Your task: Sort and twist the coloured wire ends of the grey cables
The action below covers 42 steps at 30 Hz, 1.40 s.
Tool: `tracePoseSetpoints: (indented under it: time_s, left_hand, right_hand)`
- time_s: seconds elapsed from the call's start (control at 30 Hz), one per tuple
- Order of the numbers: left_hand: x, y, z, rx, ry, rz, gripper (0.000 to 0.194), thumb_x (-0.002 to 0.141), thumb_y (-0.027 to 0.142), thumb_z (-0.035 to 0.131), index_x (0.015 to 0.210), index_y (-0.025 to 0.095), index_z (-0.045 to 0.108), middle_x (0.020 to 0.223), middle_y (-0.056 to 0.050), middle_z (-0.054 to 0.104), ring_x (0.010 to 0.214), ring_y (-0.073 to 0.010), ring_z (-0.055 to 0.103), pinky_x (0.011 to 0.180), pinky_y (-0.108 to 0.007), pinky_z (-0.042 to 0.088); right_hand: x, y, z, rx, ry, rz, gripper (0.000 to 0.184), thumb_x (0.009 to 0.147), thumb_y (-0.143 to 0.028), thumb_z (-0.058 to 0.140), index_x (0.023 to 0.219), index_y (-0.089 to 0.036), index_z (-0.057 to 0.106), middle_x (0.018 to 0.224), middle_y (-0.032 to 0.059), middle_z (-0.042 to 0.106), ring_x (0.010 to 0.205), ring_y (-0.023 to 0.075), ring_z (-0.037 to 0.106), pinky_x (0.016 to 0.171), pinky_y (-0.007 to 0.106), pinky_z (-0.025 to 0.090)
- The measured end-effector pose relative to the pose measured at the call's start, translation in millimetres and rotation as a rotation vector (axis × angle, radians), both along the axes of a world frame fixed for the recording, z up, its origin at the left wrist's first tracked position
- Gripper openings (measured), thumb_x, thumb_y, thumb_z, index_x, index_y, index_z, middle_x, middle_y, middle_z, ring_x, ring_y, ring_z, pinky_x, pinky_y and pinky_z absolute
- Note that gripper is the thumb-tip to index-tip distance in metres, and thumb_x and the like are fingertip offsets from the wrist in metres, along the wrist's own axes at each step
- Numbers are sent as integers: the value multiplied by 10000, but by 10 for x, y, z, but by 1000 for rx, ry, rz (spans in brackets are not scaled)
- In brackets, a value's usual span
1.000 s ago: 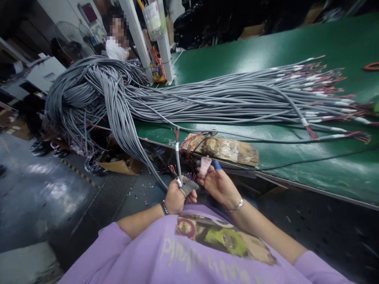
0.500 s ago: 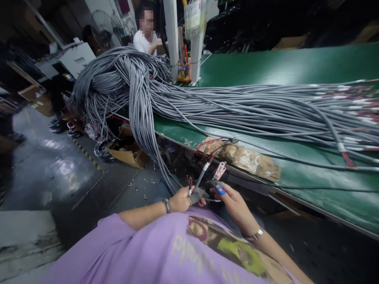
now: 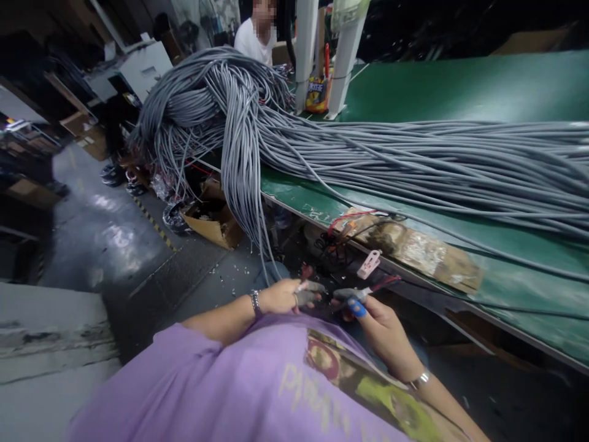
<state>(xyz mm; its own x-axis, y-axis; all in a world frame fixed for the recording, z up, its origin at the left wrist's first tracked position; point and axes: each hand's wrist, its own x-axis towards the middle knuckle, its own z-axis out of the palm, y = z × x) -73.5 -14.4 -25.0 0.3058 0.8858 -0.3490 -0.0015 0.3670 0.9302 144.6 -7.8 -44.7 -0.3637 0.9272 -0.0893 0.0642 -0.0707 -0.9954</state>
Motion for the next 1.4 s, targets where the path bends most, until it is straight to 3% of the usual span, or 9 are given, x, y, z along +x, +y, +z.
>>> tracePoseSetpoints:
  time_s: [0.13,0.27,0.37,0.57,0.67,0.8,0.97,1.17,1.4]
  left_hand:
    - [56,59,193,26,-45,102,478,672,588,704,893,165,737,744,-80,714,474,-91,528,428,-189,316]
    - [275,50,305,211,48,133,379,543,466,836,751,168,728,656,-47,673,588,-151,570,559,-246,447]
    - [406,44,330,295,87,188,300,558,429,833,671,180,710,685,-51,685,656,-179,600,619,-265,480]
    - [443,113,216,99,-9,187,375,621,517,769,606,157,663,554,-16,624,520,-122,535,514,-230,425]
    - [425,110,147,51,-56,225,394,628,521,767,594,154,628,541,-18,618,510,-112,536,518,-220,429]
    - [417,75,149,55,-31,172,379,642,485,774,578,155,600,537,-24,625,493,-103,529,509,-214,419]
    - [447,63,205,39,-10,127,392,525,442,839,555,165,564,485,23,569,457,-90,493,484,-212,402]
    - [455,72,201,-10,34,131,435,452,417,861,558,166,523,477,53,543,464,-82,491,493,-209,403]
    - [401,123,250,-129,13,-110,457,552,536,786,557,168,515,452,-2,579,419,-98,501,454,-213,374]
  right_hand:
    - [-130,-6,174,-22,60,64,275,724,-514,703,645,-253,739,542,10,613,500,156,481,492,284,410]
    - [-298,-18,265,-101,131,96,244,666,-467,763,585,-243,711,495,-15,589,457,137,462,463,268,403]
    - [-350,-46,231,-151,164,86,264,626,-470,785,577,-228,690,478,-30,576,415,116,446,415,247,377]
    - [-242,-62,42,-126,79,130,250,715,-412,723,604,-194,672,510,-32,590,468,116,511,457,227,404]
    - [-134,-21,23,-89,86,52,177,749,-361,689,674,-201,695,596,-19,639,539,135,545,513,247,448]
    - [-95,44,152,-98,174,-126,147,731,-363,710,784,-226,692,704,-1,680,590,147,565,552,268,468]
    - [-215,85,339,-146,176,-100,258,635,-392,797,704,-229,610,612,-18,629,565,156,564,541,281,469]
    - [-225,109,317,-225,133,-73,358,596,-483,790,691,-211,577,609,-22,597,566,147,540,571,290,476]
    - [-197,94,368,-247,165,-79,367,610,-532,744,652,-208,578,552,-18,574,510,129,484,526,276,413]
